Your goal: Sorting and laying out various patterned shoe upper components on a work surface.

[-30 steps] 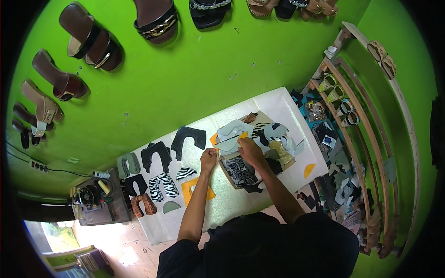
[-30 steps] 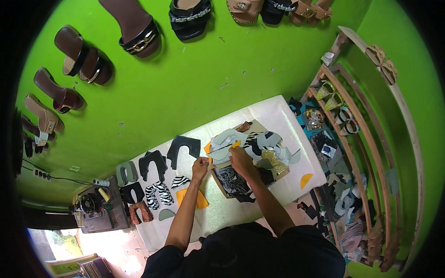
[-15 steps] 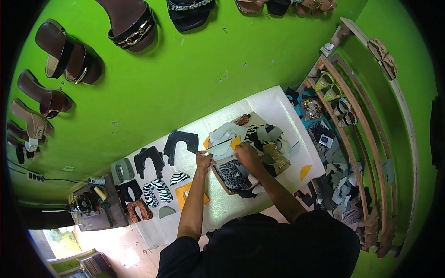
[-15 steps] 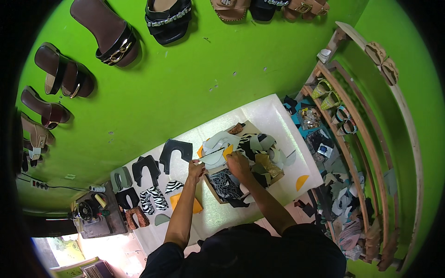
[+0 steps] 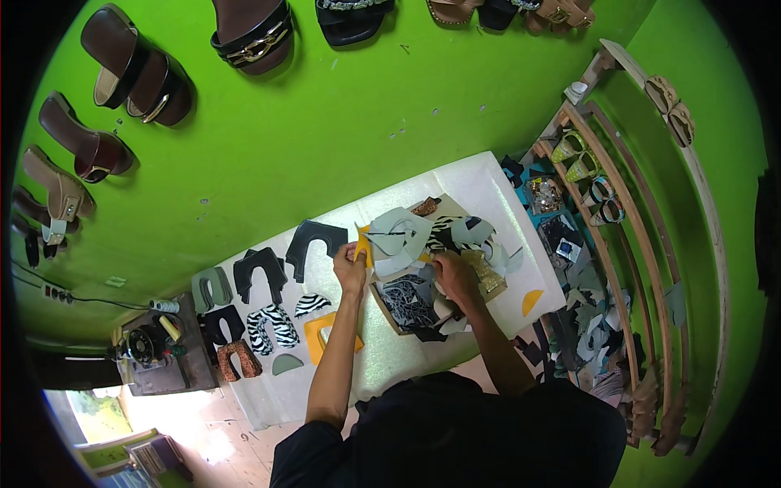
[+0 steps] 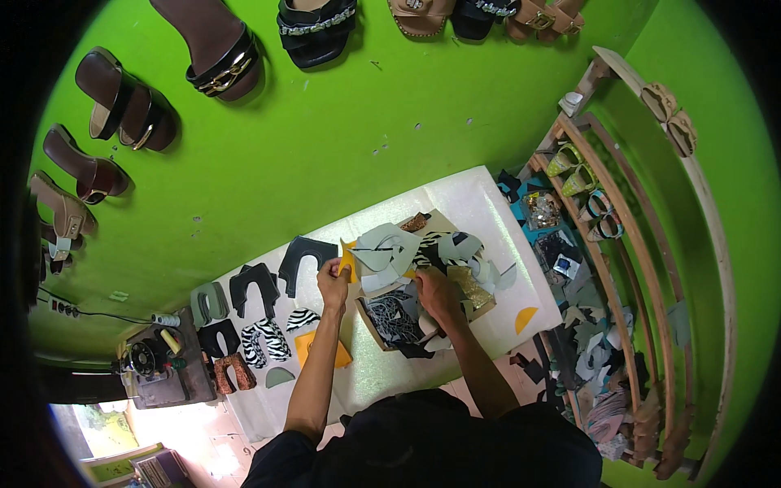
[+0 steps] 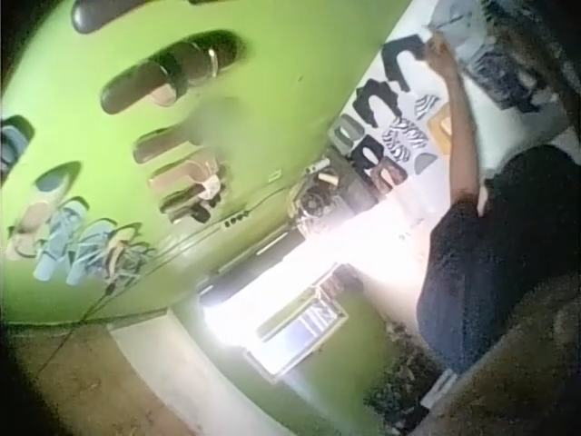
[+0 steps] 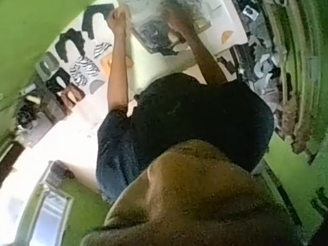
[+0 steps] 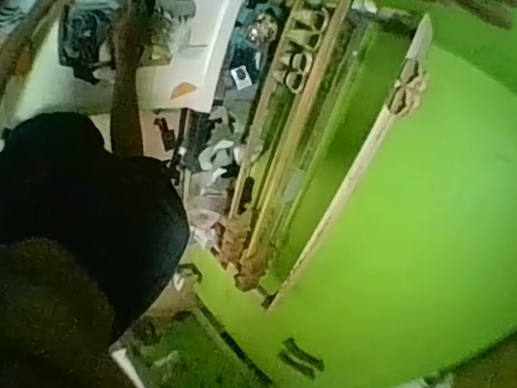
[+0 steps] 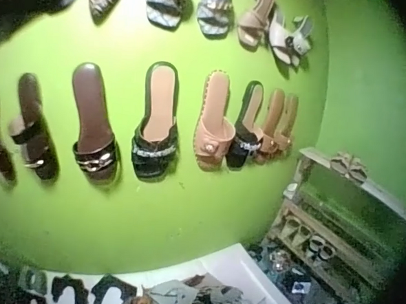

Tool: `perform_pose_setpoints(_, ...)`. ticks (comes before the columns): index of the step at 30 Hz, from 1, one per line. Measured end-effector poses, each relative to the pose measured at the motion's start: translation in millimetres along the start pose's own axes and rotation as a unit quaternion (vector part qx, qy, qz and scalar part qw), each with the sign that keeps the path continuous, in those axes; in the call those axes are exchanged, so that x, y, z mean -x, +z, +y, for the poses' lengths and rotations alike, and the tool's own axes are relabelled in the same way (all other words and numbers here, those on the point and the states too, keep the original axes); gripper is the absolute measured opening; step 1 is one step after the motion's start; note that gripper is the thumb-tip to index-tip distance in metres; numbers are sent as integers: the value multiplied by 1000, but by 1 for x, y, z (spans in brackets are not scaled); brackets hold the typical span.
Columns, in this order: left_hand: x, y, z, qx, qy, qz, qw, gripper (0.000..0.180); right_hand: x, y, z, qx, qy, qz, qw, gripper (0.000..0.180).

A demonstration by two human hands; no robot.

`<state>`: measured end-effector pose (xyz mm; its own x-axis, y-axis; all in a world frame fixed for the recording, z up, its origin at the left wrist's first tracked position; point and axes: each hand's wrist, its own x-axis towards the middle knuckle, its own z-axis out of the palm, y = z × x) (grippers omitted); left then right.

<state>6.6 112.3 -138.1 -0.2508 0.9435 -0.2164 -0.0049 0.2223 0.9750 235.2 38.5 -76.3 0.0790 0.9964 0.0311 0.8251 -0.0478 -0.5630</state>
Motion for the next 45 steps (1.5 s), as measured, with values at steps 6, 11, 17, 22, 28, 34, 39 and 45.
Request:
perform_pose_setpoints(6, 50, 5, 49, -160, 216, -78, 960, 17, 4, -3, -7, 1, -100, 69, 993, 16)
perform_pose_setpoints(11, 94, 12, 44, -202, 291, -179, 918, 14, -12, -2, -3, -44, -41, 97, 993, 14)
perform_pose_setpoints(17, 106, -9, 26, -256, 343, -193, 883, 15, -22, -5, -9, 21, -2, 45, 999, 14)
perform_pose_setpoints(22, 106, -43, 29, -239, 315, -137, 908, 15, -37, 9, -13, -4, -69, 21, 997, 20)
perform_pose_setpoints(28, 97, -82, 60, -186, 273, -110, 937, 19, -56, 57, 1, 41, -238, -76, 967, 32)
perform_pose_setpoints(34, 94, -83, 62, -81, 156, -76, 981, 8, -50, 76, -1, 104, -208, -65, 970, 19)
perform_pose_setpoints(39, 91, -79, 65, -34, 136, -77, 987, 10, -57, 63, 6, -91, -151, 145, 974, 13)
perform_pose_setpoints(45, 85, -66, 78, 26, 116, -77, 990, 9, -67, 39, 31, -292, 31, 115, 949, 24)
